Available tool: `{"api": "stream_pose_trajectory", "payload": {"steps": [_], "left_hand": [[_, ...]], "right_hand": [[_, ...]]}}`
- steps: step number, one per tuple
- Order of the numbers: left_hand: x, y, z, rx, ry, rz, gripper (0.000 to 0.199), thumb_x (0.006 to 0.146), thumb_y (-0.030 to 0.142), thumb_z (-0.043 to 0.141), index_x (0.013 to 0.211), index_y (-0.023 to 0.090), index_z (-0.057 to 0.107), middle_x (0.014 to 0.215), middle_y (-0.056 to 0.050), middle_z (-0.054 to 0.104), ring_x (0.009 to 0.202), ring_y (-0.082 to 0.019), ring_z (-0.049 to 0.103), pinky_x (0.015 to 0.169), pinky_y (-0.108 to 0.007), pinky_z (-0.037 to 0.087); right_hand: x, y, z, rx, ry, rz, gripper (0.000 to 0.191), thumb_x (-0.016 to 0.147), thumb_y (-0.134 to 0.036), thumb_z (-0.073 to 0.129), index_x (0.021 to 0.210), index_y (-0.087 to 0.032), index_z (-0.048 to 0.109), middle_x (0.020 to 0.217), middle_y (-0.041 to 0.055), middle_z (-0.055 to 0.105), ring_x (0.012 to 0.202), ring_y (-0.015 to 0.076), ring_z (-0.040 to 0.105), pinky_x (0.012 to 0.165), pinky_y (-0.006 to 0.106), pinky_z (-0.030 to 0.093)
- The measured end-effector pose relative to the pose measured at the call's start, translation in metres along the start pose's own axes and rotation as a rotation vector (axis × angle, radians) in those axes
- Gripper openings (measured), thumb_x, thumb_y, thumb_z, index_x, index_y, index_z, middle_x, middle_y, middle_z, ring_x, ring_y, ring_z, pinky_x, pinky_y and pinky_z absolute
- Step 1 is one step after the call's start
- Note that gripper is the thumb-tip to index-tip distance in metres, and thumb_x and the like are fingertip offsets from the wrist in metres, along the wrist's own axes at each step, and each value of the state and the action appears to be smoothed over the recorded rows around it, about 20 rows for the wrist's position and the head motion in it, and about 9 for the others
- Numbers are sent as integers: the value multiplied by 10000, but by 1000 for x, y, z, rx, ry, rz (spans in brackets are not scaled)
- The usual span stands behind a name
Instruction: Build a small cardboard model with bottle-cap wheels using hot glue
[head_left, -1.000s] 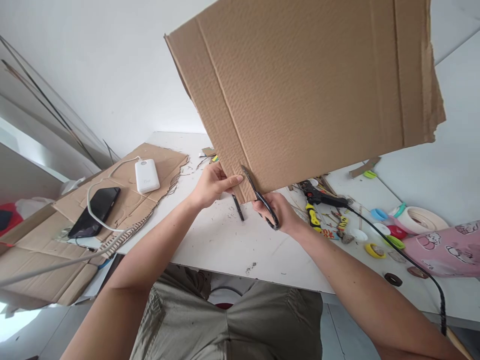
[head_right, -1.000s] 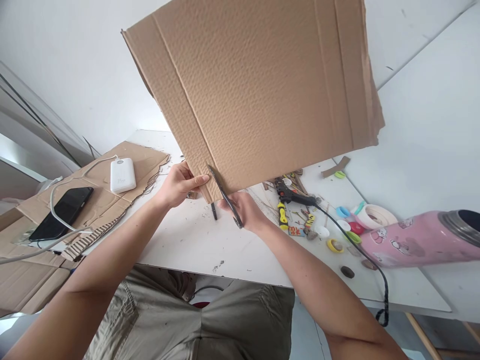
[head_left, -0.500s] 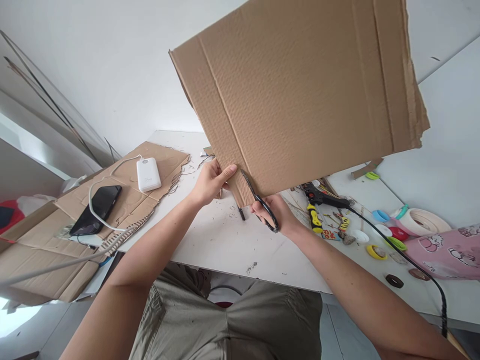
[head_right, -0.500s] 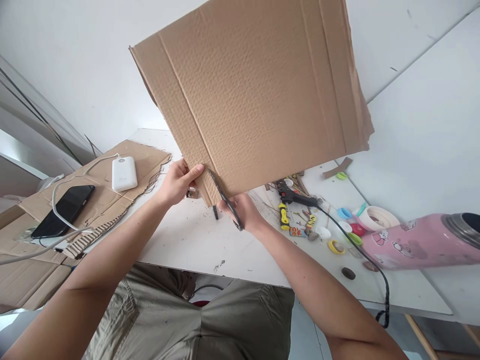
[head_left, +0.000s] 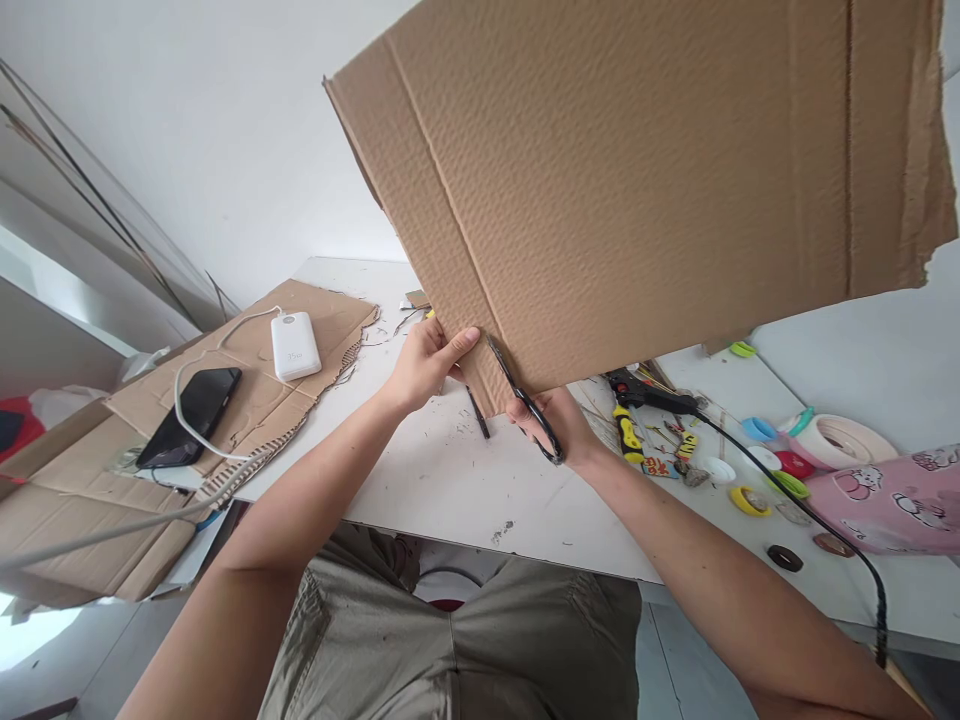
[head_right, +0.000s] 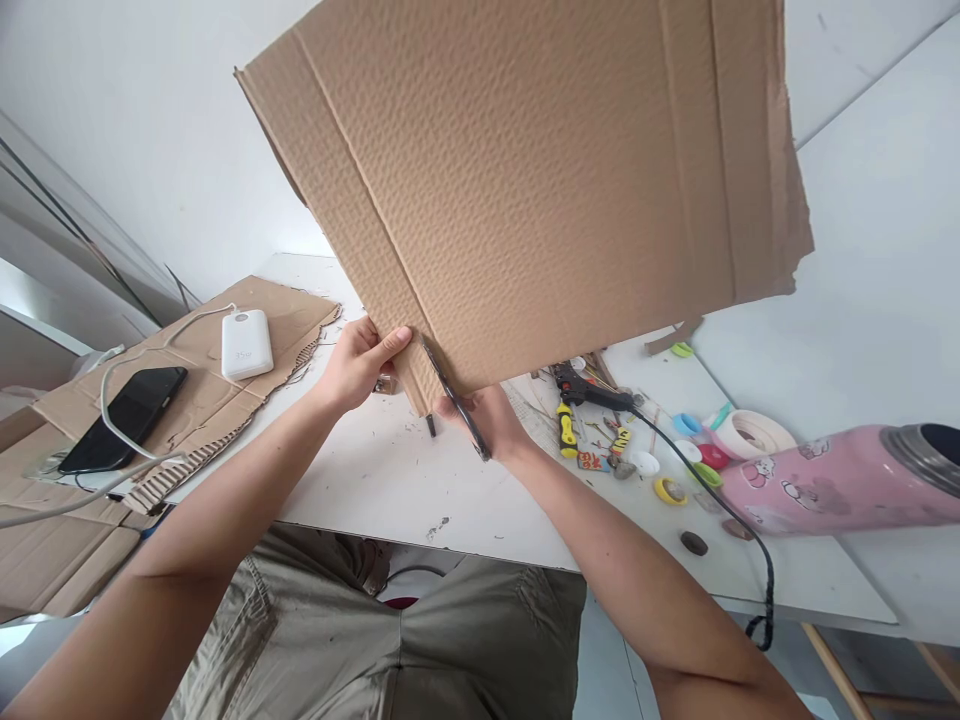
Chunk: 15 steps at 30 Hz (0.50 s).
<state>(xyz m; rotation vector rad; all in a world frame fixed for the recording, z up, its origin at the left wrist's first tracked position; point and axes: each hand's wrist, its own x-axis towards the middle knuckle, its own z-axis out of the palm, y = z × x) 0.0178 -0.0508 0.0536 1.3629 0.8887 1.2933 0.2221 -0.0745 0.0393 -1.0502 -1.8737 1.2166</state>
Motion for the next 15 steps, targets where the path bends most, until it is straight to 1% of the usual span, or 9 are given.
{"api": "stream_pose_trajectory", "payload": {"steps": [3, 7, 9, 12, 15], "left_hand": [[0, 0, 2, -14, 11, 1, 701, 623, 814, 951, 802, 217, 630, 754, -34, 753, 798, -261, 806, 558, -300, 649], [0, 1, 3, -6, 30, -2, 677, 631, 789, 953, 783, 218, 622, 764, -29, 767, 776, -245, 795, 553, -287, 630], [0, 0, 3, -2, 42, 7, 656, 653, 771, 946, 782, 217, 620, 774, -31, 768, 770, -240, 790, 553, -288, 627], [1, -2, 3, -6, 62, 11, 638, 669, 757, 937, 783, 218, 615, 767, -30, 753, 758, -238, 778, 556, -301, 624], [1, -6, 5, -38, 101, 2, 662, 663, 791, 922, 793, 222, 610, 785, -32, 760, 780, -245, 775, 575, -307, 620]], "right_hand": [[-1, -2, -1, -17, 42, 3, 805, 674, -1035, 674, 615, -296, 359, 596, -12, 346, 621, 175, 394, 487, 326, 258], [-2, -1, 0, -28, 53, 29, 862, 632, -1062, 667, 536, -301, 273, 536, -36, 250, 556, 130, 278, 482, 324, 174], [-1, 1, 1, -20, 45, 37, 878, 622, -1067, 670, 509, -304, 249, 520, -45, 227, 531, 111, 241, 478, 324, 153], [0, 3, 2, 22, 20, 37, 868, 613, -1080, 668, 513, -299, 303, 507, -48, 268, 500, 105, 268, 459, 317, 164], [-1, 2, 1, 76, -50, 53, 878, 577, -1114, 664, 548, -289, 362, 498, -46, 335, 470, 108, 325, 439, 306, 211]]}}
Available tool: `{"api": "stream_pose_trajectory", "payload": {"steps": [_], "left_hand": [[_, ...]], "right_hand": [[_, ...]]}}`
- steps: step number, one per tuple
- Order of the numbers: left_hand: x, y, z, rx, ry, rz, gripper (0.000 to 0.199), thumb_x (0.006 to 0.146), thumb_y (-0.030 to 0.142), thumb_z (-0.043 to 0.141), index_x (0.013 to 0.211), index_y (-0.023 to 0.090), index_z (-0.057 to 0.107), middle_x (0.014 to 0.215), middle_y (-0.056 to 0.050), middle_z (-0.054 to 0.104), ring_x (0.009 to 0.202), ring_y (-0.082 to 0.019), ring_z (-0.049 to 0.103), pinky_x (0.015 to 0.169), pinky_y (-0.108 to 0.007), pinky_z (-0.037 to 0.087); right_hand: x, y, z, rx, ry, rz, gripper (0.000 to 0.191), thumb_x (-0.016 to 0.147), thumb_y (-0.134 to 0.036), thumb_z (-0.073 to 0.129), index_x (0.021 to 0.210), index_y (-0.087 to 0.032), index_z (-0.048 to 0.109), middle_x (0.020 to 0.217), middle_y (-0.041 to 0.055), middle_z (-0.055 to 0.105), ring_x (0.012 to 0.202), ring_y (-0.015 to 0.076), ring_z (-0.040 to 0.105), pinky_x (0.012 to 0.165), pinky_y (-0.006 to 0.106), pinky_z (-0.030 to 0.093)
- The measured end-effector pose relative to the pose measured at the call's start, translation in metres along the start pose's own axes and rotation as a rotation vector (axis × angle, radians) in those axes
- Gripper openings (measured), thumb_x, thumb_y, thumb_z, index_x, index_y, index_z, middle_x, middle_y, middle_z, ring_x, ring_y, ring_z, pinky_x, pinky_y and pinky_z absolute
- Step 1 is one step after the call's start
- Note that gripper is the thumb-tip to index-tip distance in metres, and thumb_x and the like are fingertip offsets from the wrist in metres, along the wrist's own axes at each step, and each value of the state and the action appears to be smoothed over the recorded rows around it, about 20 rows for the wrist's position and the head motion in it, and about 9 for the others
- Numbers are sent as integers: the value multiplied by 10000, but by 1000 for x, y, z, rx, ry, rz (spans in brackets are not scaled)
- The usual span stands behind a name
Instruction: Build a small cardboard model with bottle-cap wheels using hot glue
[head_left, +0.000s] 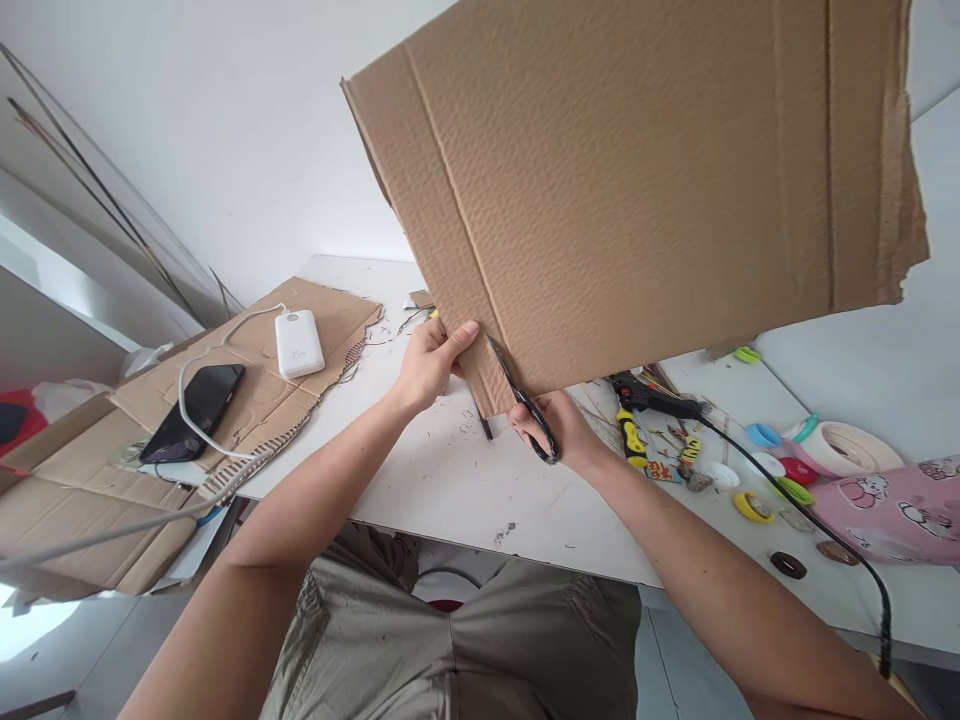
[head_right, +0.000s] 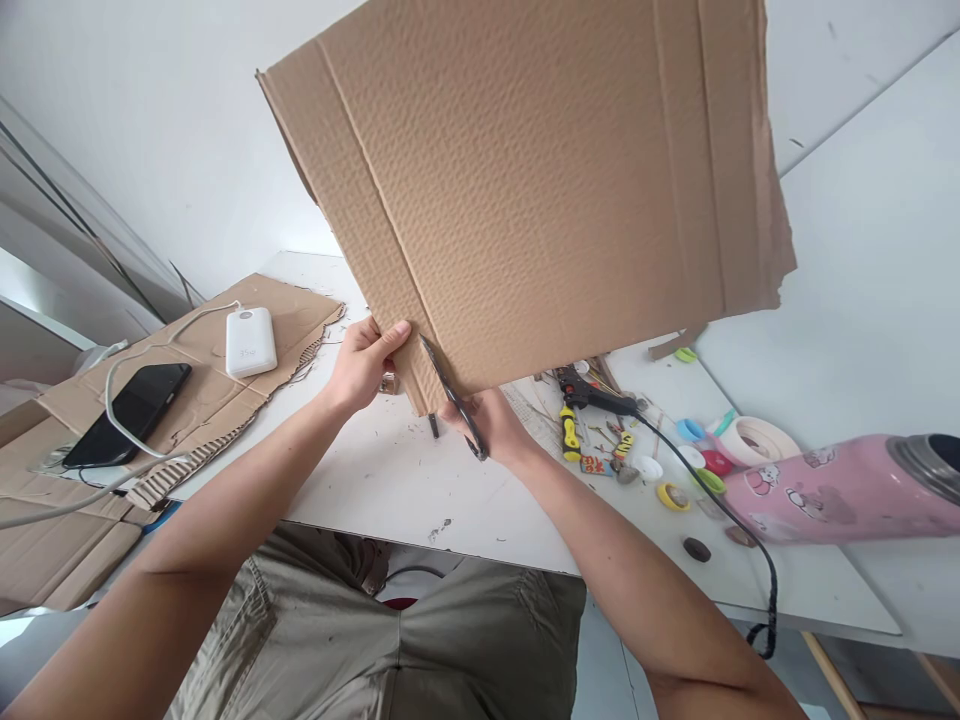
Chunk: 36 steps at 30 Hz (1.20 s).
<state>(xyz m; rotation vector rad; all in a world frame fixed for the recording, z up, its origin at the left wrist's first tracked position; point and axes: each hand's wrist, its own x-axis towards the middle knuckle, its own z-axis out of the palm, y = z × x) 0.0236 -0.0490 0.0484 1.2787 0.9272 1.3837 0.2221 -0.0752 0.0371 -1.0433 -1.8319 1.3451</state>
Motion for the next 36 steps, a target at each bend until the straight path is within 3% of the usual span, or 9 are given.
{"api": "stream_pose_trajectory", "payload": {"steps": [4, 8, 12, 15, 18, 24, 29, 33, 36], "left_hand": [[2, -9, -1, -17, 101, 14, 646, 742, 799, 879, 812, 228, 587, 738, -6, 705, 710, -201, 719, 563, -283, 571], [8, -17, -8, -23, 185, 90, 630, 786, 783, 868, 839, 237, 558, 696, 25, 623, 733, -194, 712, 581, -264, 538], [12, -17, -9, -35, 177, 94, 668, 750, 847, 838, 889, 245, 584, 780, -18, 705, 862, -272, 785, 637, -324, 617], [9, -17, -5, -37, 160, 80, 676, 754, 865, 815, 893, 245, 585, 814, -31, 726, 893, -287, 799, 644, -338, 629], [4, -20, 1, -33, 136, 81, 670, 761, 856, 825, 847, 246, 562, 747, -5, 672, 779, -238, 757, 591, -309, 584], [-1, -27, 6, -36, 121, 52, 678, 777, 874, 809, 814, 249, 547, 704, 7, 603, 696, -201, 680, 558, -305, 546], [-4, -23, 10, -25, 146, 105, 776, 669, 956, 821, 728, 240, 528, 653, 23, 554, 587, -146, 563, 499, -276, 482], [-7, -19, 18, 4, 136, 140, 834, 627, 976, 824, 631, 222, 467, 569, 47, 458, 525, -93, 442, 470, -239, 374], [-9, -18, 23, -34, 144, 132, 841, 584, 963, 857, 626, 211, 483, 582, 49, 483, 538, -84, 442, 488, -228, 374]], "right_hand": [[-5, -6, -6, 19, -149, 27, 908, 576, -1164, 583, 615, -270, 426, 559, -34, 431, 458, 117, 423, 438, 303, 313], [-11, -14, -20, -50, -304, -16, 943, 656, -1165, 485, 773, -231, 547, 755, -5, 573, 528, 147, 606, 525, 316, 429], [-14, -17, -33, -73, -392, -14, 907, 718, -1144, 447, 769, -242, 516, 702, -40, 506, 472, 137, 565, 508, 326, 408], [-14, -16, -36, -83, -387, 33, 901, 718, -1150, 425, 758, -252, 493, 633, -59, 466, 427, 131, 519, 466, 318, 367], [-14, -14, -35, -110, -360, 59, 907, 689, -1165, 420, 707, -260, 474, 574, -65, 447, 403, 132, 511, 435, 306, 351], [-14, -17, -28, -62, -293, 74, 968, 634, -1188, 436, 757, -235, 558, 574, -67, 460, 386, 123, 478, 406, 299, 346], [-17, -25, -24, -135, -244, 103, 983, 627, -1191, 440, 720, -221, 567, 648, -5, 559, 429, 116, 499, 445, 306, 391], [-17, -26, -24, -158, -269, 99, 974, 642, -1192, 408, 719, -230, 543, 651, -17, 529, 450, 116, 500, 460, 303, 403], [-15, -24, -23, -143, -254, 45, 958, 622, -1204, 388, 684, -252, 472, 629, -32, 487, 454, 112, 479, 466, 304, 392]]}}
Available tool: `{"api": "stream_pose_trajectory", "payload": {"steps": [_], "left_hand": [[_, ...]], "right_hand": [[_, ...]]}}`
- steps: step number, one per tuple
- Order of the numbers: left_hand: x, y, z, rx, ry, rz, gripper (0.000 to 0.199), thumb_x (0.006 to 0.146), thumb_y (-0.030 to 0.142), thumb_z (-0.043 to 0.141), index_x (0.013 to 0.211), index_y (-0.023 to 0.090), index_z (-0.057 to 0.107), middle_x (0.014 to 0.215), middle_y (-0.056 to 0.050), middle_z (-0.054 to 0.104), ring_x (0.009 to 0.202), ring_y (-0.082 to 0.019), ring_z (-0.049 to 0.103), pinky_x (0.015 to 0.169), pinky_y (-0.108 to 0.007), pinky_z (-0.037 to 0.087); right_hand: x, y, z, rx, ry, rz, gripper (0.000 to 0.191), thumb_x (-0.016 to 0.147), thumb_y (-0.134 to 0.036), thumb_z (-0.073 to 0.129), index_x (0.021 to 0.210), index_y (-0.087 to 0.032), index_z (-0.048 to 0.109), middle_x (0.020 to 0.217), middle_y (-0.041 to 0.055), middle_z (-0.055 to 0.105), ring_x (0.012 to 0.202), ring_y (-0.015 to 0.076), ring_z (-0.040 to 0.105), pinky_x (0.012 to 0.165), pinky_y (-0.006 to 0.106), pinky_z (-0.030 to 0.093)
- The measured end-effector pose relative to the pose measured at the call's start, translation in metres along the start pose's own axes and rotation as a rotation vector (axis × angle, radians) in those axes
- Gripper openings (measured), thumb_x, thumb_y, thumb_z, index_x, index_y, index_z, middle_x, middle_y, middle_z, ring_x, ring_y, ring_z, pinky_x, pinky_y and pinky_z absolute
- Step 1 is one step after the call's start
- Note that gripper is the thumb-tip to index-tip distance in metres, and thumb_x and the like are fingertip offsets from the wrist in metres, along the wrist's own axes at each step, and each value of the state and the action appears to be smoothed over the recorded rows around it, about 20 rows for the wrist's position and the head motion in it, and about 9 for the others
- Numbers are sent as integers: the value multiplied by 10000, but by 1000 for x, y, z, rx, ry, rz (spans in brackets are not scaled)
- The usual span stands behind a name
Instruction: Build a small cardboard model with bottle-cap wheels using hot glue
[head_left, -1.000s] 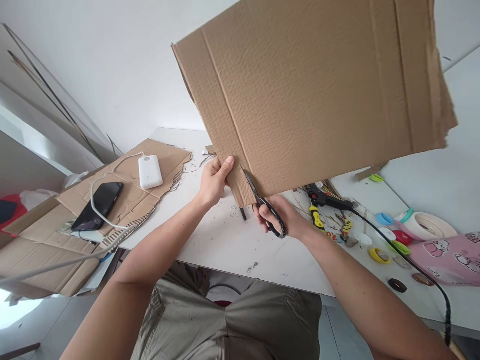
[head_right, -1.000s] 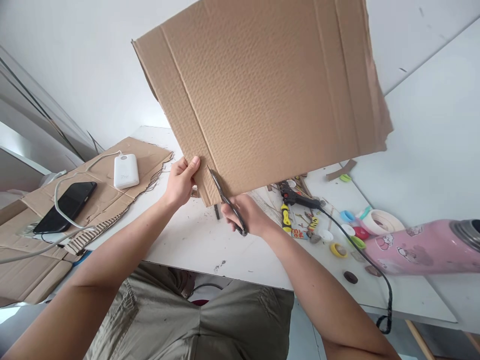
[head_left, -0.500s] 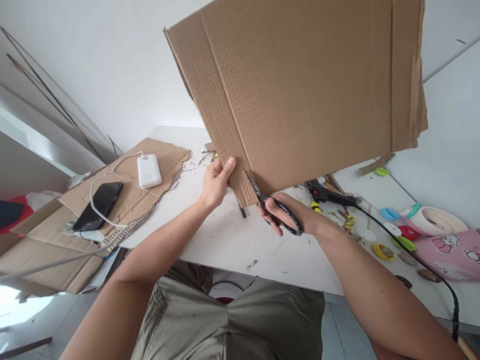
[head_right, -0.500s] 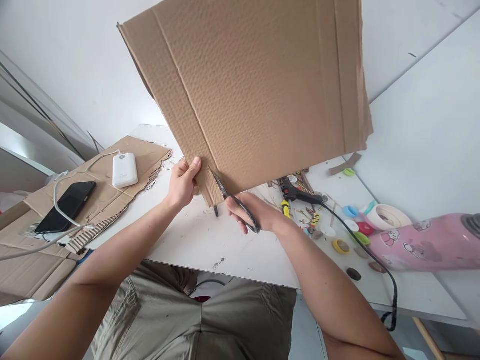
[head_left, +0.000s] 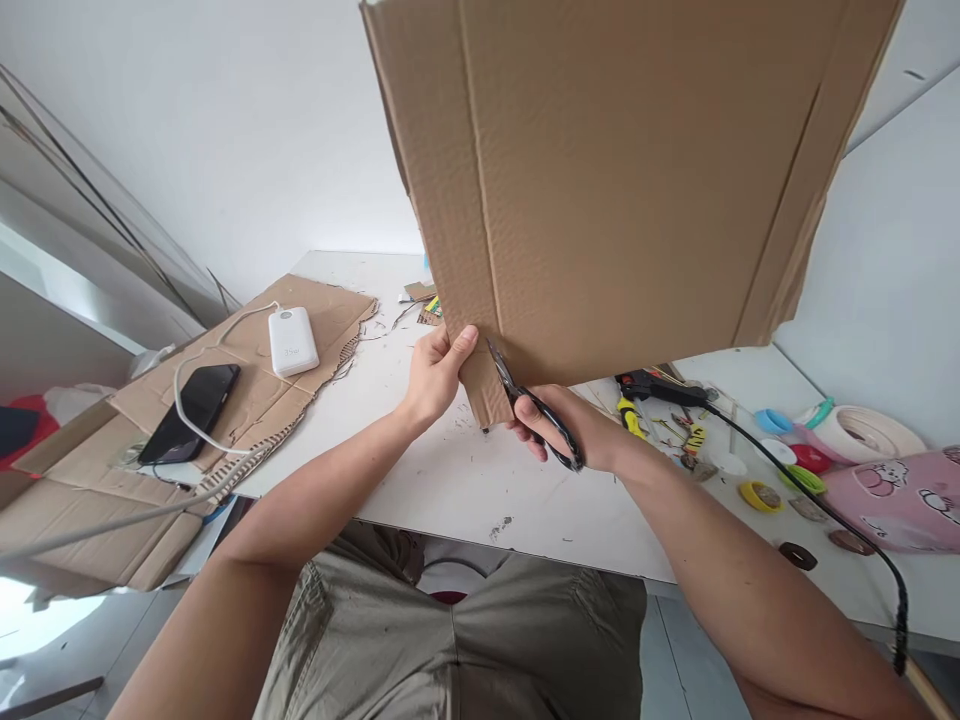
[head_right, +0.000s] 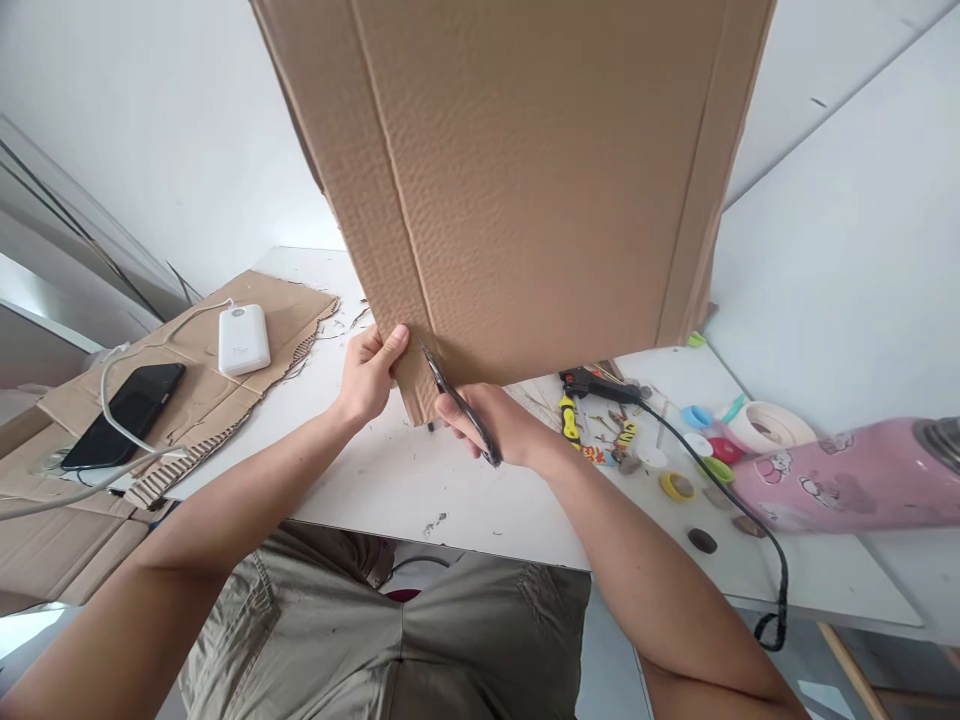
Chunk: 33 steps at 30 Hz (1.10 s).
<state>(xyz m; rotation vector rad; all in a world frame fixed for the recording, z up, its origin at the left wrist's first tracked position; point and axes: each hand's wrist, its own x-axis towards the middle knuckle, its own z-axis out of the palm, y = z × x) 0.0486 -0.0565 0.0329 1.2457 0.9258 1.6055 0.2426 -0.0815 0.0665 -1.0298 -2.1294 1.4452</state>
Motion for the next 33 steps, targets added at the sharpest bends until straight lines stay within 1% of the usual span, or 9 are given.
{"api": "stream_pose_trajectory", "payload": {"steps": [4, 7, 10, 13, 16, 18, 21, 27, 33], "left_hand": [[-3, -2, 2, -49, 30, -32, 725, 666, 860, 890, 691, 214, 563, 639, 26, 577, 572, -114, 520, 498, -240, 418], [-3, -3, 0, -47, 40, -29, 679, 695, 798, 907, 698, 214, 560, 645, 25, 575, 576, -114, 528, 499, -235, 429], [0, 1, -4, -9, -28, -36, 733, 680, 850, 888, 662, 221, 511, 597, 39, 520, 534, -108, 506, 464, -229, 416], [5, 10, -10, 51, -83, -40, 718, 737, 850, 858, 663, 227, 508, 576, 36, 500, 515, -126, 540, 434, -231, 412], [11, 17, -15, 121, -82, -12, 690, 756, 802, 883, 645, 224, 524, 548, 34, 502, 476, -128, 537, 405, -232, 385], [14, 19, -18, 145, -77, -2, 704, 748, 758, 918, 590, 225, 487, 504, 43, 458, 447, -115, 505, 395, -231, 355], [17, 16, -20, 116, -65, -8, 745, 767, 714, 929, 535, 231, 411, 466, 52, 393, 433, -103, 479, 399, -229, 335], [15, 11, -16, -16, -4, -127, 625, 814, 642, 926, 616, 214, 516, 531, 45, 488, 459, -102, 488, 429, -231, 410], [10, 13, -11, -65, -17, -156, 671, 758, 695, 941, 614, 222, 487, 515, 68, 430, 455, -91, 449, 417, -218, 407]], "right_hand": [[4, 3, 2, -3, 41, -76, 921, 660, -1187, 410, 650, -266, 429, 547, -38, 459, 450, 115, 464, 478, 299, 377], [6, 5, 6, 55, 60, -45, 930, 612, -1191, 470, 654, -262, 446, 553, -42, 465, 415, 106, 455, 428, 291, 371], [10, 10, 11, 132, 100, -7, 937, 538, -1192, 542, 657, -268, 435, 553, -60, 447, 381, 93, 423, 363, 281, 360], [13, 15, 14, 154, 121, -17, 931, 538, -1186, 558, 659, -274, 411, 538, -71, 426, 373, 87, 403, 338, 268, 354], [15, 18, 15, 98, 112, -33, 913, 592, -1179, 530, 651, -279, 392, 518, -63, 410, 383, 92, 403, 331, 253, 331], [14, 18, 16, 61, 97, -33, 902, 627, -1173, 510, 637, -281, 378, 505, -58, 394, 391, 92, 392, 333, 249, 312], [12, 15, 16, 114, 80, -16, 902, 622, -1165, 539, 658, -273, 408, 528, -61, 404, 404, 87, 386, 345, 251, 312], [8, 8, 12, 202, 35, -16, 887, 626, -1129, 618, 637, -262, 429, 524, -54, 440, 392, 77, 391, 357, 254, 302], [8, 10, 10, 213, 25, 4, 908, 570, -1147, 626, 629, -258, 451, 504, -48, 461, 364, 82, 406, 326, 251, 297]]}}
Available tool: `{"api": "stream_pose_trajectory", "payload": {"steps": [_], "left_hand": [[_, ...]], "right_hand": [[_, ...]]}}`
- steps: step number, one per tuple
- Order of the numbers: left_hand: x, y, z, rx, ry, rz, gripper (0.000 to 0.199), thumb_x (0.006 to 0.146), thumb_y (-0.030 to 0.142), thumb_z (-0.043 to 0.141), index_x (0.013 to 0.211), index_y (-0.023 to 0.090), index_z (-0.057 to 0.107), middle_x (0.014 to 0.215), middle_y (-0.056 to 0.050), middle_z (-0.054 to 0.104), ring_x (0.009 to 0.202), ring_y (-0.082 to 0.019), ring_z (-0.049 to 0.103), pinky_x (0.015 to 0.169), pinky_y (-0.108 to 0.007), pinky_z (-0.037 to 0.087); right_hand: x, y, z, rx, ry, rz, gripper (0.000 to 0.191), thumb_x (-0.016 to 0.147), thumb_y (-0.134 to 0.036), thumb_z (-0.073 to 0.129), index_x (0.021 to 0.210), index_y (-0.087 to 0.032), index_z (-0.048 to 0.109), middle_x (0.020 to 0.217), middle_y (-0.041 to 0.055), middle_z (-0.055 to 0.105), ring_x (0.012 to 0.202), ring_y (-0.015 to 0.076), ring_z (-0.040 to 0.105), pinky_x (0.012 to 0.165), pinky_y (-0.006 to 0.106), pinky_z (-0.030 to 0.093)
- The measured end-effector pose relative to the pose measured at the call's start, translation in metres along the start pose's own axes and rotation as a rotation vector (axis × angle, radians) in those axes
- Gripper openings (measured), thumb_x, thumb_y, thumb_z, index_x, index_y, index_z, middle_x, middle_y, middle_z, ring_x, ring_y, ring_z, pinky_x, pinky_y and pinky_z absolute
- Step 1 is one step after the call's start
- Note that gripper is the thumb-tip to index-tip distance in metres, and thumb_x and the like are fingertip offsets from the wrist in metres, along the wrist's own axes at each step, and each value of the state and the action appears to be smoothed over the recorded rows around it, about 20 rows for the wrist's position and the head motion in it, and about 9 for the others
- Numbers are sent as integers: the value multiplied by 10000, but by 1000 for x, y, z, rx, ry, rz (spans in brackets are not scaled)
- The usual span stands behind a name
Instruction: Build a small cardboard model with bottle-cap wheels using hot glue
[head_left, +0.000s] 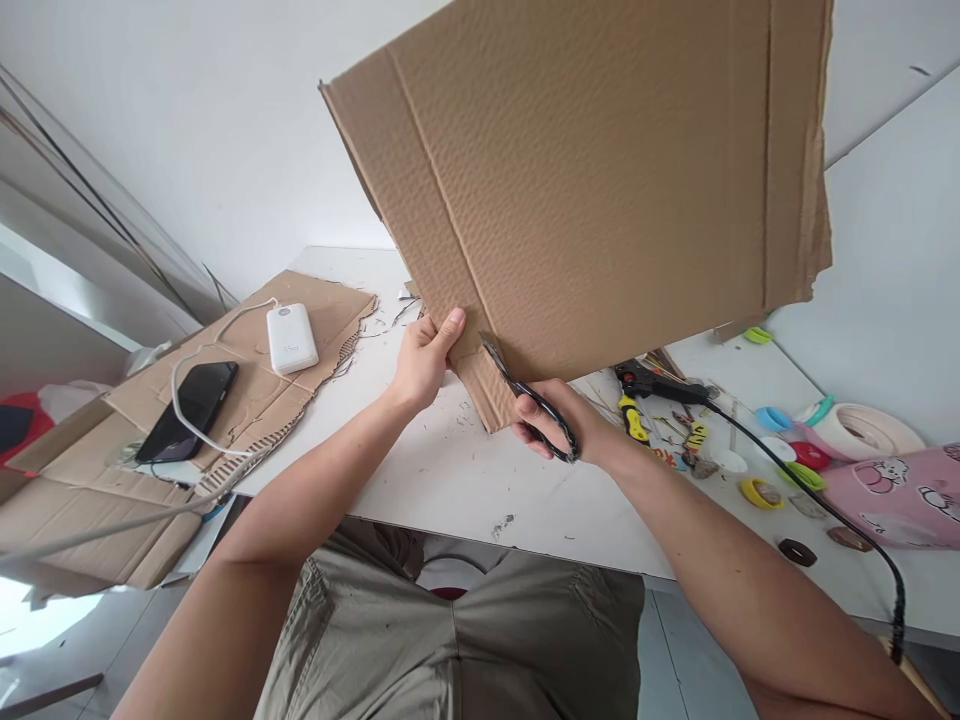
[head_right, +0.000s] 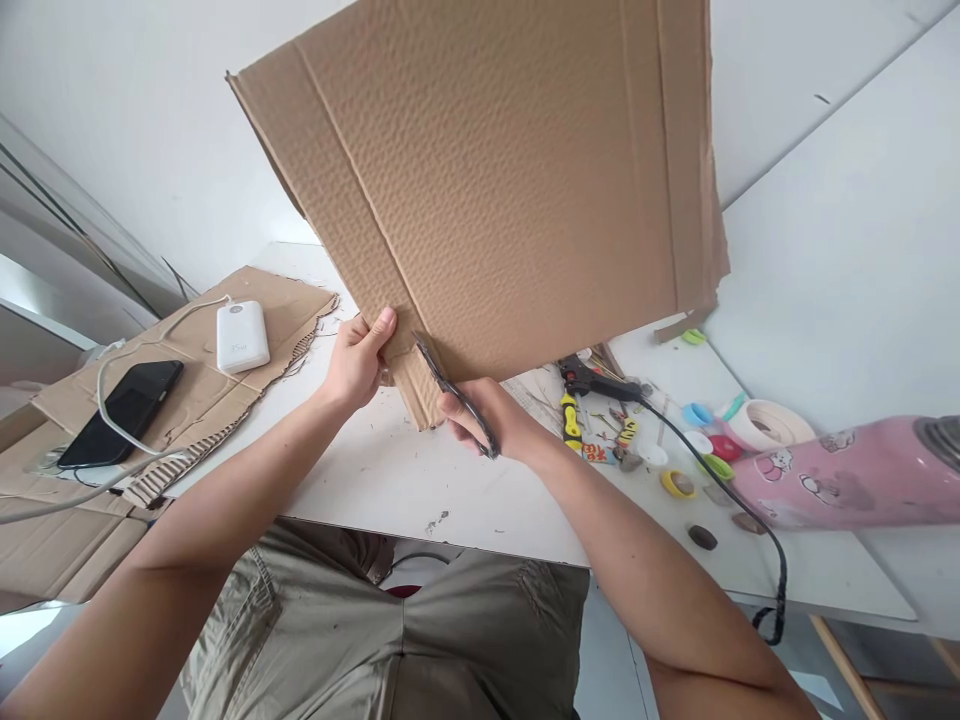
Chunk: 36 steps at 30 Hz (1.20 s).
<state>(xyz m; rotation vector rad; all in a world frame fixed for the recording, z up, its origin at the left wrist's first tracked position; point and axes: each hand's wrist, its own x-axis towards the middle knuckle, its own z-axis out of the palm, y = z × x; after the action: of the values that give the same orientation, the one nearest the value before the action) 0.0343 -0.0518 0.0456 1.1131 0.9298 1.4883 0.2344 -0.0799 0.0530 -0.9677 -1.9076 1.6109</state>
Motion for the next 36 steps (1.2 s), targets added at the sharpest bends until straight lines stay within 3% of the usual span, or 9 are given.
{"api": "stream_pose_trajectory", "payload": {"steps": [6, 10, 14, 17, 28, 36], "left_hand": [[-3, 4, 3, -39, 27, -54, 661, 739, 659, 967, 619, 225, 484, 513, 70, 441, 456, -101, 490, 413, -218, 427], [-2, 3, 1, -24, 26, -74, 628, 771, 678, 942, 664, 226, 520, 527, 60, 495, 468, -123, 550, 428, -234, 469], [1, -6, -2, 46, 13, -12, 615, 805, 744, 886, 719, 221, 573, 578, 17, 614, 475, -144, 596, 420, -253, 482], [2, -13, -2, 80, 41, 44, 621, 852, 781, 823, 733, 226, 573, 546, 18, 592, 453, -152, 597, 396, -256, 459], [-2, -20, 2, 54, 148, 134, 553, 941, 750, 754, 839, 221, 631, 578, 34, 578, 546, -161, 653, 464, -254, 486], [-2, -17, 2, 88, 143, 118, 565, 940, 752, 752, 780, 234, 594, 538, 35, 520, 525, -166, 632, 442, -256, 462]], "right_hand": [[0, 1, 1, 38, 31, 82, 872, 551, -1082, 735, 644, -249, 496, 491, -53, 476, 332, 92, 432, 279, 245, 285], [-2, -3, 5, 46, 29, 60, 893, 555, -1121, 674, 653, -254, 483, 482, -75, 441, 326, 83, 392, 288, 252, 272], [-4, -10, 6, 31, -73, 21, 893, 638, -1146, 566, 668, -258, 469, 479, -75, 438, 360, 68, 345, 372, 269, 267], [-3, -11, 8, 38, -142, 11, 881, 674, -1149, 517, 673, -271, 442, 472, -68, 442, 392, 76, 339, 413, 285, 298], [-2, -6, 19, 79, 50, 74, 920, 525, -1155, 636, 649, -257, 477, 500, -72, 432, 349, 89, 407, 291, 261, 325], [1, -2, 19, 116, 40, 24, 909, 525, -1128, 686, 623, -263, 424, 483, -88, 410, 333, 78, 387, 278, 241, 295]]}}
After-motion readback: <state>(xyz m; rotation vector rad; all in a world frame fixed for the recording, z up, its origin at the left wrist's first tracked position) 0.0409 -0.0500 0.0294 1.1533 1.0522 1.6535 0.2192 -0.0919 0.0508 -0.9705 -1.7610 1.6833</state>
